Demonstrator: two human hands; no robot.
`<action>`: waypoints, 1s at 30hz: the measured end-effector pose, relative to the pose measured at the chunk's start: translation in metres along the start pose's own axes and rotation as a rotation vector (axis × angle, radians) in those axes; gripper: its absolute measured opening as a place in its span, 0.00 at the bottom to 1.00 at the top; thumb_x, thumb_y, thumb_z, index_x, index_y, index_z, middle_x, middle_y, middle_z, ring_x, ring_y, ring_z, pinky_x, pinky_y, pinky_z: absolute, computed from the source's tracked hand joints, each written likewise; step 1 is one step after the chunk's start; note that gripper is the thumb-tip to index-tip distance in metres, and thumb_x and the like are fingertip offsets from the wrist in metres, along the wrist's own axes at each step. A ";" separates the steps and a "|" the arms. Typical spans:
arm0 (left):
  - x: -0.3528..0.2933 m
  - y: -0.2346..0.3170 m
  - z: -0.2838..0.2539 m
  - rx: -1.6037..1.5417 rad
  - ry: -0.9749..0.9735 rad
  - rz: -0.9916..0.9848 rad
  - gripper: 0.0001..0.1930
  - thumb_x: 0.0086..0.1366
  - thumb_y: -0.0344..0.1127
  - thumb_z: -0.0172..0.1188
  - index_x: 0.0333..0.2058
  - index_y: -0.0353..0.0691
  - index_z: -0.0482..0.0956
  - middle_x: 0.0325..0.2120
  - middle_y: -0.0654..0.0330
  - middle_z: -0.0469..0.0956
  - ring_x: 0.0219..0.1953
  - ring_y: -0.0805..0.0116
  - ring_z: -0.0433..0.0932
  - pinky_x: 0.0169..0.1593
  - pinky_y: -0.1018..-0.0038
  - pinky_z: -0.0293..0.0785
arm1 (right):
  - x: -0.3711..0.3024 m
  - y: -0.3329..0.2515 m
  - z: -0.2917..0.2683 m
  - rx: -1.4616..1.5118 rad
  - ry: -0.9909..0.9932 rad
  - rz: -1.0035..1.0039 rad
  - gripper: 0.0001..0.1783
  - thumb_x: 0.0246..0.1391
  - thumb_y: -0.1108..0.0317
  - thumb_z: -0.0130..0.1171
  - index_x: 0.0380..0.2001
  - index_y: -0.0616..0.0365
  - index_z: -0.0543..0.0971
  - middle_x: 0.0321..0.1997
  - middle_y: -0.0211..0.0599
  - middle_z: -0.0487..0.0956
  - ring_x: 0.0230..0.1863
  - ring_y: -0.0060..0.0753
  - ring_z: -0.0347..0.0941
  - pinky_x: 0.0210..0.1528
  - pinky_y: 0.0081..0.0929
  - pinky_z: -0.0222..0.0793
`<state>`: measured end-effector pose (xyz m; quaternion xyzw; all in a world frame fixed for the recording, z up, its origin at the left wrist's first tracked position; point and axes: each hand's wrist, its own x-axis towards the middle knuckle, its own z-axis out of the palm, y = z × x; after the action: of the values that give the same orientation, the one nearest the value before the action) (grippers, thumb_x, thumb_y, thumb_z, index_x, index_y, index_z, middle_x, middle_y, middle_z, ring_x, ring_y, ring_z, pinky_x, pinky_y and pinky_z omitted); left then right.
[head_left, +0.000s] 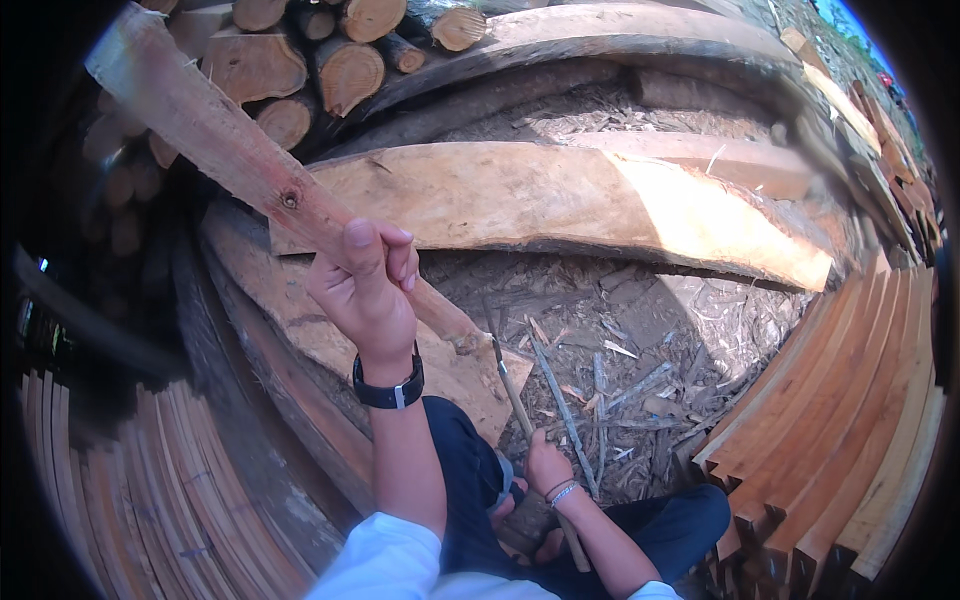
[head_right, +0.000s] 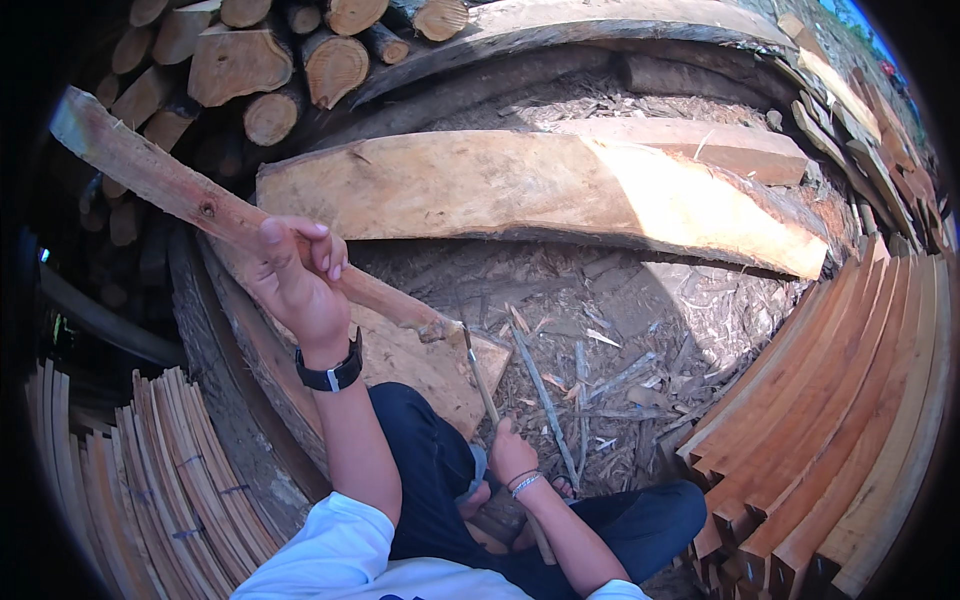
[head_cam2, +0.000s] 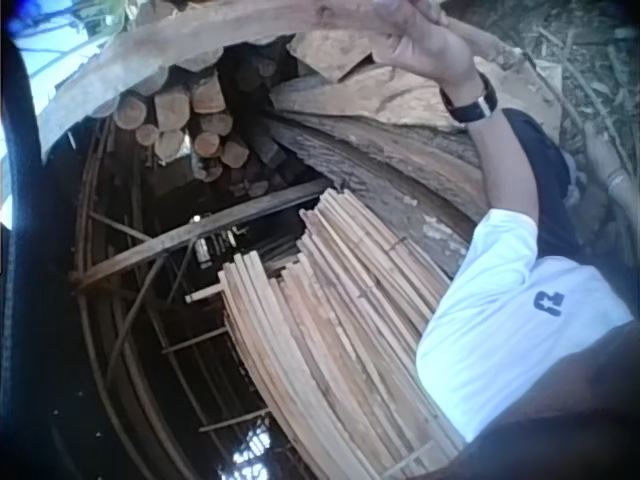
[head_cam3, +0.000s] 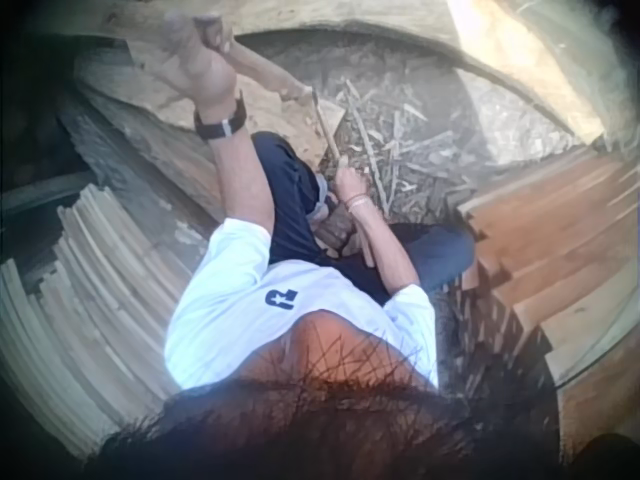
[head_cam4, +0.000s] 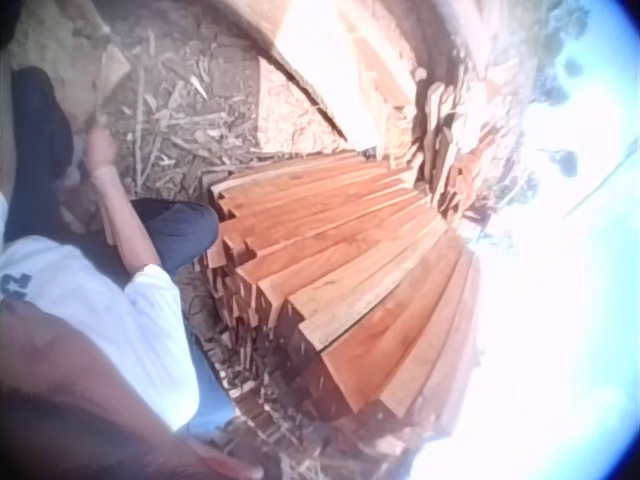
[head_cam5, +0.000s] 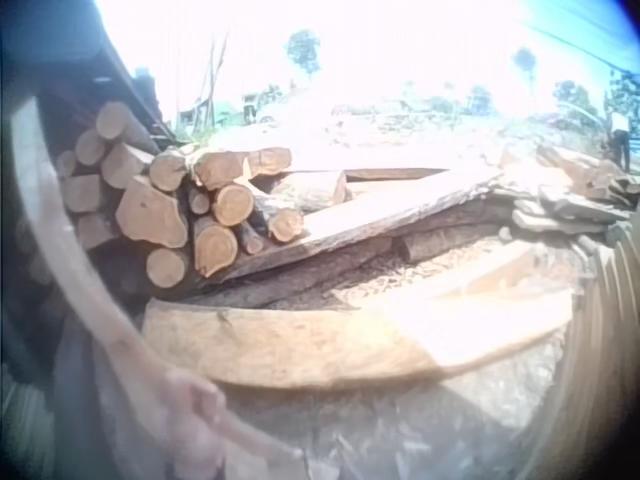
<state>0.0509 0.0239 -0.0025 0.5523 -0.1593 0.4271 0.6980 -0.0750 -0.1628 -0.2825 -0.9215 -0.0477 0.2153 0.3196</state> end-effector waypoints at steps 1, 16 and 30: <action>0.000 0.000 0.003 -0.011 -0.003 -0.001 0.22 0.67 0.48 0.55 0.23 0.33 0.73 0.12 0.65 0.64 0.15 0.79 0.62 0.19 0.83 0.57 | 0.003 0.012 0.018 -0.043 -0.031 -0.016 0.17 0.51 0.68 0.53 0.39 0.66 0.61 0.26 0.63 0.77 0.31 0.65 0.76 0.34 0.55 0.72; 0.003 0.002 -0.001 -0.013 -0.006 0.012 0.22 0.67 0.47 0.54 0.24 0.33 0.73 0.12 0.66 0.64 0.15 0.79 0.62 0.19 0.83 0.57 | 0.008 0.016 0.015 -0.061 -0.026 -0.050 0.16 0.52 0.68 0.51 0.38 0.68 0.61 0.23 0.63 0.76 0.28 0.66 0.75 0.33 0.55 0.72; 0.003 0.004 -0.006 0.019 0.005 0.016 0.22 0.67 0.48 0.53 0.23 0.33 0.73 0.12 0.66 0.64 0.14 0.79 0.62 0.19 0.83 0.57 | 0.008 0.002 -0.005 -0.046 -0.040 -0.023 0.20 0.49 0.68 0.54 0.41 0.67 0.61 0.26 0.62 0.78 0.32 0.61 0.77 0.36 0.53 0.73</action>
<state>0.0482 0.0305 0.0003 0.5565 -0.1578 0.4356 0.6897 -0.0660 -0.1653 -0.2832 -0.9236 -0.0693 0.2287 0.2997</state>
